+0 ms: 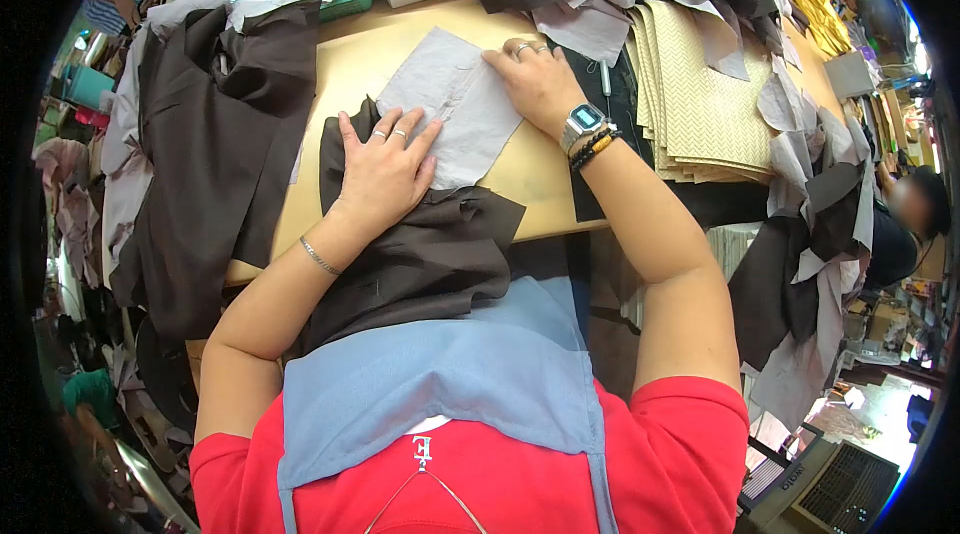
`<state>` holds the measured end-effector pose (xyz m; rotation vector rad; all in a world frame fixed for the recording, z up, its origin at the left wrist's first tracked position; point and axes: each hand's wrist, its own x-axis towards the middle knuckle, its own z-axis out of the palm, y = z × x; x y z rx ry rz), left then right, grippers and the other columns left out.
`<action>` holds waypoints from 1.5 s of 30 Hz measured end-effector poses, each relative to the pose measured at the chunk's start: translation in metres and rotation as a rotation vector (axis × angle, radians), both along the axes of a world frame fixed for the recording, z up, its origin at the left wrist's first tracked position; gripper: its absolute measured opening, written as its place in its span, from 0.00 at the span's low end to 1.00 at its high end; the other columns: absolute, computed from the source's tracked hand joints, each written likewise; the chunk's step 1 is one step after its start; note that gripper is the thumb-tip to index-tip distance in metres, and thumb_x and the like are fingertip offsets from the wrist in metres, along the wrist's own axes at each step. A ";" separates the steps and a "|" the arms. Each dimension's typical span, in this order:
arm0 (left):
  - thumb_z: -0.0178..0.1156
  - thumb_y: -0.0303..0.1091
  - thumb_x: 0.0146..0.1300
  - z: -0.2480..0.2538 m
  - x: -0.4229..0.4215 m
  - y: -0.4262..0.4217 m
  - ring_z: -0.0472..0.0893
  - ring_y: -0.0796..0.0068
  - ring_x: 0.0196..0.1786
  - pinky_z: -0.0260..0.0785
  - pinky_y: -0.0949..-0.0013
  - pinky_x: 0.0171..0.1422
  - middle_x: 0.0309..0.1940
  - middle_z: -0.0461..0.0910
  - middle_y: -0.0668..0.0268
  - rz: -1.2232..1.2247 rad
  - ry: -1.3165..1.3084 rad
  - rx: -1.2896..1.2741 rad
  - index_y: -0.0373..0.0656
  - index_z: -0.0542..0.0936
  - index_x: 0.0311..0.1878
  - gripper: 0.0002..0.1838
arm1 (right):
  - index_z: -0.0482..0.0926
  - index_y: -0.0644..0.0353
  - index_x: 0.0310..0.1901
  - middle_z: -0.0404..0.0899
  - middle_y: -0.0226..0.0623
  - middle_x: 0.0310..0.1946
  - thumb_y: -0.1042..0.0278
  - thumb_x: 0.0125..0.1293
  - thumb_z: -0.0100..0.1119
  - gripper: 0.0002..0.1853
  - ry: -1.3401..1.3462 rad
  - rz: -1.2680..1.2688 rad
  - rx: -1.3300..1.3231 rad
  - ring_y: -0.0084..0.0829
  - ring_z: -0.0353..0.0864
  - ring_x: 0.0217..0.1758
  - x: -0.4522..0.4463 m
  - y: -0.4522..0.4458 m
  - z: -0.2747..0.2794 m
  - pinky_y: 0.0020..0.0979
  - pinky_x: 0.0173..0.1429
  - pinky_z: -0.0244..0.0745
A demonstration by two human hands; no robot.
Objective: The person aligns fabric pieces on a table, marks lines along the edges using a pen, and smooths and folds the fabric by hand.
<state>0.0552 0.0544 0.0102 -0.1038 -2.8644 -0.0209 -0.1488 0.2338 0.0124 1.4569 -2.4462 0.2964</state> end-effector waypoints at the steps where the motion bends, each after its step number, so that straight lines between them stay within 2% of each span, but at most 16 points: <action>1: 0.58 0.45 0.67 0.001 -0.001 0.000 0.73 0.61 0.69 0.46 0.15 0.68 0.65 0.76 0.64 -0.001 0.002 0.009 0.52 0.78 0.65 0.24 | 0.80 0.52 0.58 0.80 0.39 0.55 0.75 0.63 0.58 0.21 0.057 -0.013 -0.012 0.44 0.79 0.57 -0.001 0.000 0.000 0.42 0.62 0.73; 3: 0.58 0.45 0.67 0.000 -0.001 0.000 0.73 0.60 0.69 0.46 0.15 0.68 0.65 0.76 0.63 -0.002 0.004 0.023 0.50 0.79 0.65 0.24 | 0.80 0.52 0.57 0.80 0.40 0.55 0.75 0.62 0.57 0.20 0.169 -0.037 -0.037 0.44 0.78 0.58 0.000 -0.006 -0.001 0.42 0.63 0.71; 4: 0.58 0.45 0.67 -0.001 -0.001 0.000 0.73 0.60 0.69 0.46 0.15 0.68 0.65 0.76 0.63 -0.001 0.007 0.028 0.50 0.79 0.65 0.24 | 0.80 0.53 0.56 0.80 0.43 0.55 0.75 0.62 0.57 0.19 0.060 0.068 -0.111 0.44 0.79 0.57 0.009 -0.010 0.007 0.42 0.65 0.70; 7: 0.58 0.46 0.67 -0.002 -0.001 0.000 0.73 0.62 0.70 0.45 0.15 0.68 0.65 0.76 0.64 0.023 0.004 0.021 0.53 0.78 0.65 0.24 | 0.79 0.60 0.54 0.81 0.44 0.53 0.78 0.61 0.58 0.18 -0.325 0.322 -0.152 0.47 0.80 0.57 0.048 -0.015 0.011 0.42 0.63 0.74; 8: 0.59 0.46 0.67 -0.001 0.000 0.000 0.73 0.63 0.70 0.45 0.14 0.68 0.65 0.76 0.65 0.028 0.001 0.013 0.55 0.78 0.65 0.24 | 0.79 0.62 0.53 0.81 0.44 0.53 0.79 0.61 0.58 0.17 -0.356 0.354 -0.141 0.47 0.80 0.57 0.058 -0.015 0.011 0.41 0.62 0.76; 12: 0.60 0.47 0.67 0.006 0.007 -0.002 0.73 0.64 0.70 0.44 0.15 0.69 0.65 0.77 0.66 0.027 -0.010 0.022 0.55 0.81 0.61 0.20 | 0.80 0.62 0.53 0.81 0.43 0.53 0.80 0.62 0.59 0.16 -0.301 0.370 -0.237 0.45 0.80 0.57 0.060 -0.012 -0.005 0.39 0.62 0.76; 15: 0.61 0.47 0.67 0.012 0.017 -0.007 0.73 0.65 0.69 0.43 0.17 0.70 0.64 0.77 0.68 0.022 0.006 0.023 0.56 0.84 0.57 0.18 | 0.80 0.60 0.55 0.80 0.43 0.55 0.80 0.63 0.59 0.18 -0.300 0.348 -0.192 0.46 0.79 0.59 0.062 -0.010 -0.005 0.40 0.63 0.76; 18: 0.64 0.46 0.66 0.013 0.024 -0.010 0.73 0.66 0.69 0.42 0.17 0.70 0.63 0.78 0.71 0.030 0.039 0.020 0.59 0.86 0.52 0.14 | 0.80 0.57 0.55 0.79 0.43 0.55 0.76 0.63 0.59 0.18 -0.241 0.373 -0.181 0.46 0.80 0.56 0.063 -0.010 -0.005 0.41 0.63 0.75; 27: 0.65 0.47 0.65 0.014 0.039 -0.013 0.73 0.70 0.69 0.40 0.18 0.71 0.63 0.77 0.76 0.018 0.077 0.035 0.61 0.87 0.48 0.11 | 0.77 0.52 0.59 0.78 0.40 0.54 0.76 0.62 0.54 0.22 -0.160 0.417 -0.025 0.41 0.78 0.61 0.067 -0.009 0.003 0.41 0.68 0.70; 33: 0.67 0.44 0.63 0.018 0.043 -0.015 0.73 0.72 0.69 0.36 0.20 0.73 0.62 0.78 0.77 -0.013 0.067 0.011 0.60 0.87 0.44 0.07 | 0.77 0.50 0.57 0.77 0.36 0.55 0.71 0.64 0.54 0.19 -0.065 0.508 0.025 0.36 0.78 0.60 0.074 -0.012 0.016 0.41 0.67 0.71; 39: 0.68 0.44 0.62 0.016 0.045 -0.015 0.74 0.73 0.68 0.36 0.21 0.74 0.60 0.79 0.78 -0.019 0.083 -0.010 0.59 0.86 0.40 0.05 | 0.77 0.50 0.59 0.76 0.37 0.57 0.67 0.66 0.55 0.19 -0.103 0.512 0.104 0.37 0.78 0.61 0.077 -0.013 0.017 0.41 0.65 0.73; 42: 0.68 0.44 0.62 0.017 0.048 -0.014 0.74 0.73 0.68 0.36 0.21 0.74 0.59 0.79 0.79 0.007 0.083 0.038 0.59 0.86 0.40 0.06 | 0.76 0.52 0.63 0.76 0.41 0.58 0.71 0.62 0.57 0.25 -0.117 0.485 0.111 0.43 0.77 0.62 0.081 -0.011 0.011 0.41 0.66 0.74; 45: 0.68 0.45 0.62 0.015 0.052 -0.015 0.74 0.73 0.68 0.37 0.21 0.73 0.58 0.80 0.80 0.023 0.102 0.061 0.59 0.86 0.40 0.06 | 0.75 0.51 0.64 0.75 0.42 0.60 0.71 0.62 0.56 0.26 -0.127 0.488 0.085 0.43 0.76 0.64 0.087 -0.010 0.006 0.42 0.67 0.72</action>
